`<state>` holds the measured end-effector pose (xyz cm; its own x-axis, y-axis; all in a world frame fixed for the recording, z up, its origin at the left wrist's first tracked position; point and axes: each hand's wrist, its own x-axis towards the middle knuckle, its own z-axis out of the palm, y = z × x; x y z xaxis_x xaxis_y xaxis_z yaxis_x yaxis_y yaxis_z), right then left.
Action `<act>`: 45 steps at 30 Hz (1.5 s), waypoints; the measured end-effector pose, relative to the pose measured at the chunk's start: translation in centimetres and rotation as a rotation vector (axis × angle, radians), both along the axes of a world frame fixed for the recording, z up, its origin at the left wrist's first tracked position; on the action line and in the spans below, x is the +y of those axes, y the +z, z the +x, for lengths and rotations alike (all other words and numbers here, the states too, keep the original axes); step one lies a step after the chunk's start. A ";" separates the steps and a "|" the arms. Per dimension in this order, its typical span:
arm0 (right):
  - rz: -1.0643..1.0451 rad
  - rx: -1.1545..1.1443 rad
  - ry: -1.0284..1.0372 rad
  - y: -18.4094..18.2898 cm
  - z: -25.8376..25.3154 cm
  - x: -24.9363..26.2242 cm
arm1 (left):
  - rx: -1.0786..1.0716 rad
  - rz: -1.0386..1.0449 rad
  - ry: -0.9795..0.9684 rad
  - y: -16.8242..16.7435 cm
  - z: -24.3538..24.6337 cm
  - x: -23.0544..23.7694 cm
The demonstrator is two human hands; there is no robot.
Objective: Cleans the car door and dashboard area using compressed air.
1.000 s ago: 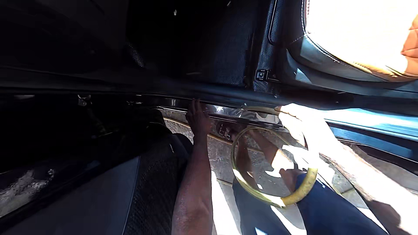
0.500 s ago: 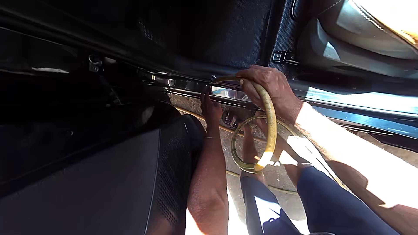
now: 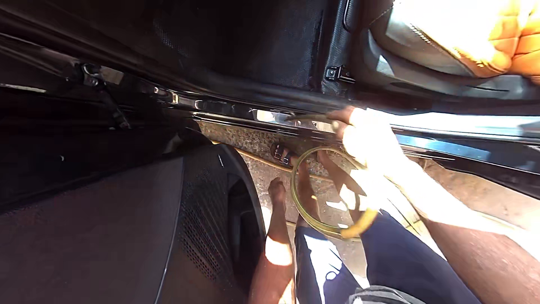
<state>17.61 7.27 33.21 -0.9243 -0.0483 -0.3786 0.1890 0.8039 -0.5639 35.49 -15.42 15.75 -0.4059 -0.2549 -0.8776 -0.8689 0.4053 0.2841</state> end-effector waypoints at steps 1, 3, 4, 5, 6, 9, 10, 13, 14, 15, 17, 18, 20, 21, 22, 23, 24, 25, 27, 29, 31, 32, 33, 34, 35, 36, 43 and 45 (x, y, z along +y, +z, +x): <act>0.043 -0.051 -0.042 1.1 1.6 1.9 | -0.187 0.080 0.114 -1.3 -0.3 -0.7; 0.089 -0.152 -0.204 2.6 4.1 5.5 | -0.193 0.123 0.234 -2.1 0.7 -0.7; 0.085 -0.184 -0.280 3.0 5.0 7.0 | -0.174 0.127 0.252 -1.7 1.0 -0.4; 0.032 -0.182 -0.350 3.4 5.6 8.0 | -0.153 0.132 0.260 -1.1 1.3 -0.1; -0.065 -0.159 -0.410 3.9 6.0 8.5 | -0.132 0.143 0.263 -0.4 1.6 0.1; -0.560 0.016 -0.415 6.2 6.2 7.4 | -0.103 0.189 0.237 1.5 3.5 0.7; -0.633 0.068 -0.328 7.4 5.7 6.2 | -0.110 0.191 0.207 2.2 4.7 0.8; -0.752 0.148 -0.055 9.6 3.6 2.8 | -0.113 0.078 0.054 6.6 5.8 2.1; -0.760 0.202 0.047 9.9 2.9 2.0 | -0.040 -0.044 0.006 8.3 6.2 2.9; -0.762 0.260 0.133 10.0 2.3 1.2 | 0.060 -0.139 0.000 10.1 6.9 3.6; -0.743 0.325 0.250 9.7 1.1 0.2 | 0.275 -0.278 0.000 13.3 9.0 4.1; -0.719 0.338 0.305 9.6 0.5 -0.3 | 0.358 -0.366 -0.004 14.8 10.0 4.2; -0.662 0.335 0.376 9.5 -0.6 -1.8 | 0.464 -0.579 0.067 17.6 11.2 4.2; -0.649 0.312 0.404 9.6 -1.3 -2.7 | 0.413 -0.663 0.090 19.1 11.6 4.0; -0.651 0.280 0.427 9.6 -2.0 -3.8 | 0.315 -0.714 0.100 20.3 12.2 3.5; -0.657 0.248 0.451 9.4 -2.7 -4.9 | 0.185 -0.766 0.094 20.8 13.3 2.5; -0.656 0.213 0.473 9.1 -3.2 -6.1 | 0.081 -0.822 0.070 20.3 15.6 1.3; -0.652 0.168 0.503 8.6 -3.6 -7.3 | -0.008 -0.850 0.060 19.9 17.7 0.2; -0.647 0.045 0.585 7.6 -3.9 -9.6 | -0.148 -0.852 0.052 20.2 20.5 -0.7; -0.653 -0.059 0.680 6.5 -3.5 -11.5 | -0.126 -0.858 -0.028 20.7 22.3 -0.8; -0.682 -0.081 0.723 5.1 -2.6 -13.0 | -0.042 -0.819 -0.032 20.9 23.3 -0.8; -0.695 -0.098 0.721 4.2 -2.0 -13.7 | 0.000 -0.805 0.001 20.9 23.6 -0.8; -0.698 -0.123 0.713 3.3 -1.4 -14.5 | 0.036 -0.792 0.042 21.0 23.8 -0.9; -0.695 -0.155 0.691 2.2 -0.6 -15.5 | 0.059 -0.778 0.086 21.1 23.9 -1.0; -0.691 -0.195 0.669 1.1 0.1 -16.5 | 0.071 -0.759 0.126 21.2 23.9 -1.1; -0.676 -0.244 0.655 0.2 0.9 -17.6 | 0.079 -0.736 0.165 21.4 23.8 -1.3; -0.419 -0.605 0.700 -2.9 6.9 -21.6 | 0.030 -0.626 0.281 22.9 22.4 -2.1; -0.402 -0.724 0.711 -4.4 9.2 -22.0 | 0.040 -0.634 0.297 22.9 22.2 -1.9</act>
